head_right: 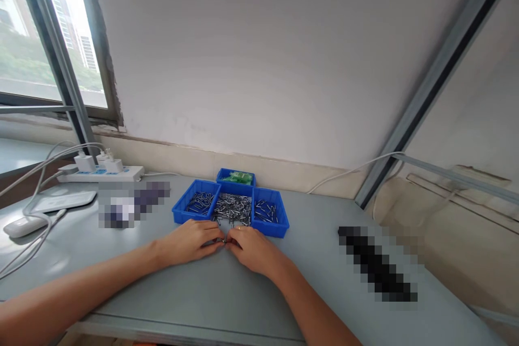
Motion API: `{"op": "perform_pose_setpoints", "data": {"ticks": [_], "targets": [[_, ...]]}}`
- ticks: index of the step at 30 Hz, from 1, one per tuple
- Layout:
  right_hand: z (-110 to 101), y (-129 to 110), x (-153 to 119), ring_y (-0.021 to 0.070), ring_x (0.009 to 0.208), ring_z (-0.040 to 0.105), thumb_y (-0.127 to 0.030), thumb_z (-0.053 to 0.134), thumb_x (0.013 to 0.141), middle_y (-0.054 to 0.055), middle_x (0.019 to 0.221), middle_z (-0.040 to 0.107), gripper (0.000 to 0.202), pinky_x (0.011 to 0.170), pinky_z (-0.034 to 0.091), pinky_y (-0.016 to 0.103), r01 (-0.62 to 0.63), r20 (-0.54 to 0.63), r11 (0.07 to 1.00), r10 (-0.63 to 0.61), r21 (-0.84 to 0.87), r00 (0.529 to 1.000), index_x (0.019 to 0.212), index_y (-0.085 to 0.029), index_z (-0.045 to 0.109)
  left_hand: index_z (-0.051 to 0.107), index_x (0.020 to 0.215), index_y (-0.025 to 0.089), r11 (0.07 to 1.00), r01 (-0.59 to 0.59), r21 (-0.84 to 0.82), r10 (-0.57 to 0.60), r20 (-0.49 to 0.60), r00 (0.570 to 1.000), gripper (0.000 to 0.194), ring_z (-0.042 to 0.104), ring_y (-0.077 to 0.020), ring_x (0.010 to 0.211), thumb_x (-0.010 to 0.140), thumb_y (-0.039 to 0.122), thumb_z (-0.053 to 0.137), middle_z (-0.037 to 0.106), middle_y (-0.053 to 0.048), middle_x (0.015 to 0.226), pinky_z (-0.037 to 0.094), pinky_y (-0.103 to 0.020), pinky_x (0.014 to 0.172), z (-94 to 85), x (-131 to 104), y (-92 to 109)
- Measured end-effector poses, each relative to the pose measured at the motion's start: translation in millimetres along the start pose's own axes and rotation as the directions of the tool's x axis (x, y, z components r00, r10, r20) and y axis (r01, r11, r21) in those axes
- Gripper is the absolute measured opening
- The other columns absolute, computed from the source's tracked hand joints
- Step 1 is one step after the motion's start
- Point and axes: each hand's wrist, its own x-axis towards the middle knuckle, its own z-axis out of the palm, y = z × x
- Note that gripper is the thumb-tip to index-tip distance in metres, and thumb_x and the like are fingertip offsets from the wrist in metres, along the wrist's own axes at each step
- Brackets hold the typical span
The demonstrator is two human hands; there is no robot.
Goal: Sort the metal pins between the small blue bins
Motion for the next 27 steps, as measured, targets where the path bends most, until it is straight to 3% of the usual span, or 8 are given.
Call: {"op": "perform_pose_setpoints", "data": {"ticks": [16,22,27], "targets": [[-14.8,-4.0,-2.3,0.0149,0.074,0.055,-0.027,0.043,0.094,0.000,0.081,0.062,0.018,0.065,0.037,0.025,0.017,-0.161,1.000,-0.016,0.003,0.987,0.085,-0.021,0.057,0.059,0.084,0.017,0.993,0.117,0.001,-0.116,0.092,0.989,0.025,0.063,-0.0171,0.068,0.094,0.026,0.037,0.065,-0.003,0.078,0.044,-0.024,0.060,-6.2,1.0,3.3],[-9.7,6.6,1.3,0.0163,0.078,0.057,-0.023,0.046,0.092,0.001,0.082,0.063,0.019,0.070,0.038,0.026,0.022,-0.099,0.999,-0.025,-0.030,0.995,0.083,-0.020,0.062,0.057,0.087,0.017,0.996,0.083,0.015,-0.083,0.016,0.996,0.026,0.062,-0.0170,0.073,0.096,0.027,0.035,0.063,-0.003,0.081,0.044,-0.025,0.063,-5.3,1.6,-0.2],[-5.5,0.1,1.3,0.0157,0.079,0.058,-0.017,0.044,0.091,0.002,0.085,0.065,0.020,0.068,0.038,0.023,0.054,0.015,0.998,-0.054,0.015,0.998,0.086,-0.019,0.064,0.058,0.093,0.018,1.000,-0.027,-0.012,0.027,-0.050,0.998,0.025,0.061,-0.0153,0.077,0.097,0.028,0.036,0.062,-0.002,0.086,0.043,-0.024,0.065,-3.6,0.3,-0.5]]}}
